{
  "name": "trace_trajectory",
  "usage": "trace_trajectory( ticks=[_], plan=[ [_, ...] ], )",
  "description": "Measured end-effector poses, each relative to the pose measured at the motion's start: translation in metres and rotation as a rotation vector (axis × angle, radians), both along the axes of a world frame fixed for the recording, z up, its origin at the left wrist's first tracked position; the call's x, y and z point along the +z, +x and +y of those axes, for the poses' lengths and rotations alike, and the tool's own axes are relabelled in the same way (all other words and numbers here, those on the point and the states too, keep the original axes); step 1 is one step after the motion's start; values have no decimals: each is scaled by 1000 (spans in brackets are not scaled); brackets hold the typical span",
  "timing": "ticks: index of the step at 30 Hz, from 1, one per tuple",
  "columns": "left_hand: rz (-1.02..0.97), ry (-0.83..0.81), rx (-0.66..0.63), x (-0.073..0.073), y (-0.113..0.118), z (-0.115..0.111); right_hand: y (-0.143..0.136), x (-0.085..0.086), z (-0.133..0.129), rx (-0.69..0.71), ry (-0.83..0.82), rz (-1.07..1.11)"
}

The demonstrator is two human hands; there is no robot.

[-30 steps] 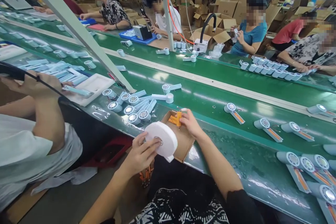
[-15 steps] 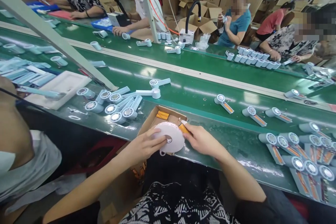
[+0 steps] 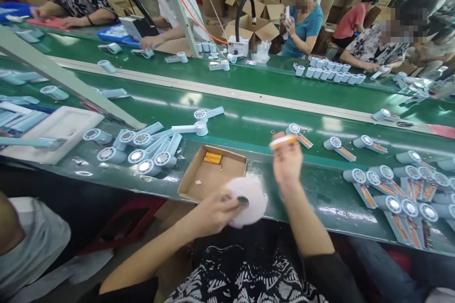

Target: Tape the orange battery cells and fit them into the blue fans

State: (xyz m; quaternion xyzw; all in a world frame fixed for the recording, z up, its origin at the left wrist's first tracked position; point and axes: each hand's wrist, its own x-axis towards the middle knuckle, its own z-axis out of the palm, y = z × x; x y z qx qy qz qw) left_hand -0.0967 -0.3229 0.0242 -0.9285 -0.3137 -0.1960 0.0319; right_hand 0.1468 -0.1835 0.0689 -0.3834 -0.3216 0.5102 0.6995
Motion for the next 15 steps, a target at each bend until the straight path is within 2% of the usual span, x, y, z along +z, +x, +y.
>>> trace_trajectory(
  ticks=[1, 2, 4, 6, 9, 10, 12, 15],
  plan=[
    [9, -41, -29, 0, -6, 4, 18, 12, 18, -125, 99, -11],
    [12, -88, -2, 0, -15, 12, 34, 22, 33, -209, 178, -37],
    [0, -182, 140, 3, -40, 35, 57, 29, 47, -223, 233, -80],
    [-10, -291, 230, 7, -69, 64, 67, 17, 38, -150, 175, -116],
    [-32, -487, 200, 13, -100, 115, 70, -22, 5, -74, -15, -161],
    [-29, -528, 229, 15, -105, 135, 71, -34, -4, -72, -72, -171],
    [14, -536, 401, 16, -108, 178, 76, -48, -14, -80, -139, -185],
    [128, -474, 724, 12, -102, 246, 90, -44, -9, -108, -124, -204]
  ],
)
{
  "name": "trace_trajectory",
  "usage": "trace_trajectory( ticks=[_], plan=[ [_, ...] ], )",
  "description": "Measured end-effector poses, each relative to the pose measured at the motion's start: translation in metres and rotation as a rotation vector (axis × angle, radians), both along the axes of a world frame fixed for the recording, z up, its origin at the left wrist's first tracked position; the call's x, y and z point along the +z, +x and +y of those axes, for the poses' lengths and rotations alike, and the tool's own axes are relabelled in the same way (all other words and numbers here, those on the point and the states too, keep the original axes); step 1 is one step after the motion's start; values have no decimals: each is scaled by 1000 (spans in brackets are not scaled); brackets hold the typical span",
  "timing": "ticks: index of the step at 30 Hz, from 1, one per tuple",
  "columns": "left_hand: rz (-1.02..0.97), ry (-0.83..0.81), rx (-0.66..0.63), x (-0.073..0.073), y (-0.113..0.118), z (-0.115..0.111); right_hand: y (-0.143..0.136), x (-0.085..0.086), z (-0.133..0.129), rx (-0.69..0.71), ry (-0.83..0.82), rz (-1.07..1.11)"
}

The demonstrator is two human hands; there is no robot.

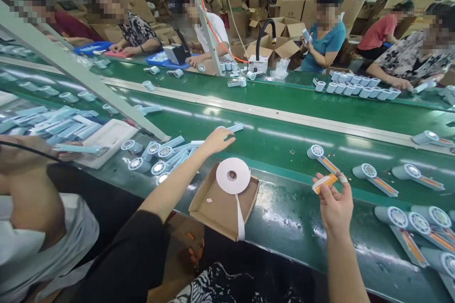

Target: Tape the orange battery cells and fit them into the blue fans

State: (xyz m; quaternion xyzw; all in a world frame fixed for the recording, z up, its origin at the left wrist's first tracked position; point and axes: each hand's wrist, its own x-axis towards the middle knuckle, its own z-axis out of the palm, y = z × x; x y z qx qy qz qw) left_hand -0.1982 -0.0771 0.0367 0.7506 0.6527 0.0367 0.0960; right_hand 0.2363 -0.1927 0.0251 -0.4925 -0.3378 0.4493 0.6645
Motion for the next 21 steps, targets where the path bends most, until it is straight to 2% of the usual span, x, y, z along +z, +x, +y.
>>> trace_trajectory(
  ticks=[2, 4, 8, 10, 12, 14, 17, 19, 21],
  plan=[
    [84, -34, 91, -7, 4, 37, 10, 10, 5, -18, 36, -18],
    [157, -99, 143, -16, 5, 64, 21, 17, 7, -29, 57, -34],
    [253, -196, 143, -26, 4, 90, 35, 16, 6, -46, 66, -53],
    [270, -213, 83, -25, 7, 94, 34, 14, 9, -42, 73, -67],
    [257, -212, -36, -23, 19, 92, 26, 14, 18, -11, 82, -80],
    [220, -205, -196, -24, 40, 87, 10, 14, 33, 48, 90, -79],
    [163, -203, -399, -34, 81, 77, -24, 9, 67, 191, 76, -83],
    [146, -205, -453, -40, 104, 74, -48, 1, 93, 308, 61, -132],
    [136, -216, -464, -42, 115, 77, -69, -12, 117, 416, 54, -262]
  ],
)
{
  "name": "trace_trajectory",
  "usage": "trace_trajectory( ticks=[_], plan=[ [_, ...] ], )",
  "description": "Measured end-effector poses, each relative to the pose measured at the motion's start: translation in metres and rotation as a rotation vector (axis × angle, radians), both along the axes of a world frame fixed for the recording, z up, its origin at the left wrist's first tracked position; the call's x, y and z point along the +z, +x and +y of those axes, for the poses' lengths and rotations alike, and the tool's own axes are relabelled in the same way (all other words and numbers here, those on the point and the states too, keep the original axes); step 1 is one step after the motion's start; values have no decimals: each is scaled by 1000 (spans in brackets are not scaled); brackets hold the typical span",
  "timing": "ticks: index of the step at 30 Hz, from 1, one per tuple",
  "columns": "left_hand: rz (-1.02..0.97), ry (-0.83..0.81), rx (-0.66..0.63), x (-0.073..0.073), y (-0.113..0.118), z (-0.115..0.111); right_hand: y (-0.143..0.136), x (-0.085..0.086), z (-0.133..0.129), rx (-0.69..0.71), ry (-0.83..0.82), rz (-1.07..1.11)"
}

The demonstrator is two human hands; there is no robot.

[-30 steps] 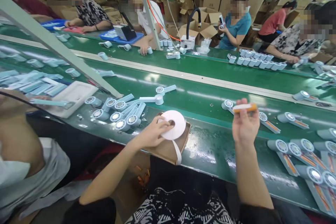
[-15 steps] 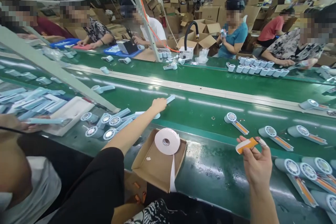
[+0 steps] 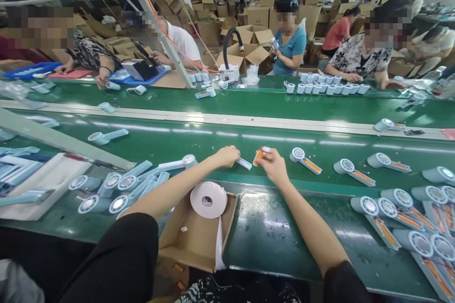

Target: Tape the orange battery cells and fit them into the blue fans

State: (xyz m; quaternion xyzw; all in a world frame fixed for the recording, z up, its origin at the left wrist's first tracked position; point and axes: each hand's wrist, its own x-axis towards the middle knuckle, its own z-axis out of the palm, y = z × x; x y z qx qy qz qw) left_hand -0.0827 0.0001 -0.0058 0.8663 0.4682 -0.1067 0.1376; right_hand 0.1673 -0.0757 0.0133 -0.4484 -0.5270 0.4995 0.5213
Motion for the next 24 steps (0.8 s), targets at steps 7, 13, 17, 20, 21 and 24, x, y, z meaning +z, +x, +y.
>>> trace_trajectory(
  ticks=[7, 13, 17, 20, 21, 24],
  plan=[
    [-65, -50, 0, 10, -4, 20, -28, -28, 32, 253, 103, -866],
    [-93, -2, 108, 6, 10, 18, -33, -19, 25, 359, 116, -1183],
    [-106, 0, 149, 12, 23, 17, -44, -12, 19, 355, 121, -1357],
    [-133, -4, 165, 25, 30, 14, -53, -7, 24, 397, 113, -1441],
    [-146, 7, 176, 31, 29, 11, -55, -6, 27, 413, 104, -1459],
    [-203, 92, 219, 50, 13, -13, -57, -3, 36, 438, 89, -1477]
  ],
)
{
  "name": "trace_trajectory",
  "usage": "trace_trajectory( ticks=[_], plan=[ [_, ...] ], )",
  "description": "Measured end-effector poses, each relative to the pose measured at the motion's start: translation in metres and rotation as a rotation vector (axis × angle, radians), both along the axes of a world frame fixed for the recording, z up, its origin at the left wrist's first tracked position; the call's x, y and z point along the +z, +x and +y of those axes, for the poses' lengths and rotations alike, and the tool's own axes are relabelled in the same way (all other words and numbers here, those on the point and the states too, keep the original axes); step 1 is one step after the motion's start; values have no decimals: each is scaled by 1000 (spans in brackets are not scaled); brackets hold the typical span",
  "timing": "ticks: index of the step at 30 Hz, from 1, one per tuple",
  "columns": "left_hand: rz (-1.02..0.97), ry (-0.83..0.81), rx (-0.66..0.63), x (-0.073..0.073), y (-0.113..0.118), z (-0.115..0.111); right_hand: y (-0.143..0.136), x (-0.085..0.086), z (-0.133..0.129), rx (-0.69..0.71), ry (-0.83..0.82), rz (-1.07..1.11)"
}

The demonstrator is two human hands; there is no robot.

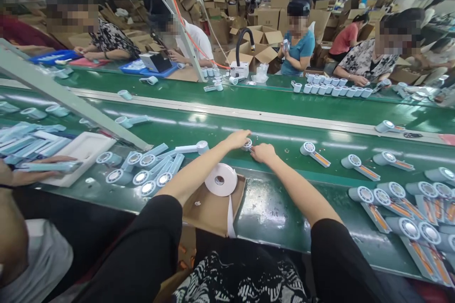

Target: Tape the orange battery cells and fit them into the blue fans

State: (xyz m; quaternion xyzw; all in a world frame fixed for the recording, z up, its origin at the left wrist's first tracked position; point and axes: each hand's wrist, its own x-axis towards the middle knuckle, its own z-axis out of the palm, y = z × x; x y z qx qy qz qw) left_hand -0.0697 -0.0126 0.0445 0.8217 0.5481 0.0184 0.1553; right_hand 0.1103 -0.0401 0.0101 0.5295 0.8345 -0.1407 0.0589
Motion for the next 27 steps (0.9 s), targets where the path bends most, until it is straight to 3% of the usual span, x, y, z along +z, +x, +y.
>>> trace_trajectory(
  ticks=[4, 8, 11, 14, 16, 18, 20, 23, 25, 27],
  plan=[
    [-56, 83, -26, 12, -54, -71, 7, 0, -4, 13, 22, 71],
    [-159, 100, -57, -7, -111, -156, 11, -2, -32, -22, 117, 176],
    [-441, 106, 154, -24, -134, -209, 6, -1, -70, -146, 181, 476],
    [-809, 101, 456, -32, -141, -252, -5, 6, -124, -119, -94, 896],
    [-1056, 119, 598, -35, -143, -275, -12, 13, -160, 52, -396, 918],
    [-1314, 184, 704, -37, -145, -292, -19, 20, -187, 230, -563, 800],
    [-1584, 290, 788, -38, -151, -305, -24, 26, -203, 422, -581, 669],
    [-1912, 419, 811, -38, -162, -323, -31, 31, -202, 679, -600, 515],
    [-1993, 410, 801, -38, -166, -332, -42, 34, -189, 712, -595, 465],
    [-1986, 365, 826, -39, -162, -335, -63, 36, -173, 620, -422, 404]
  ],
)
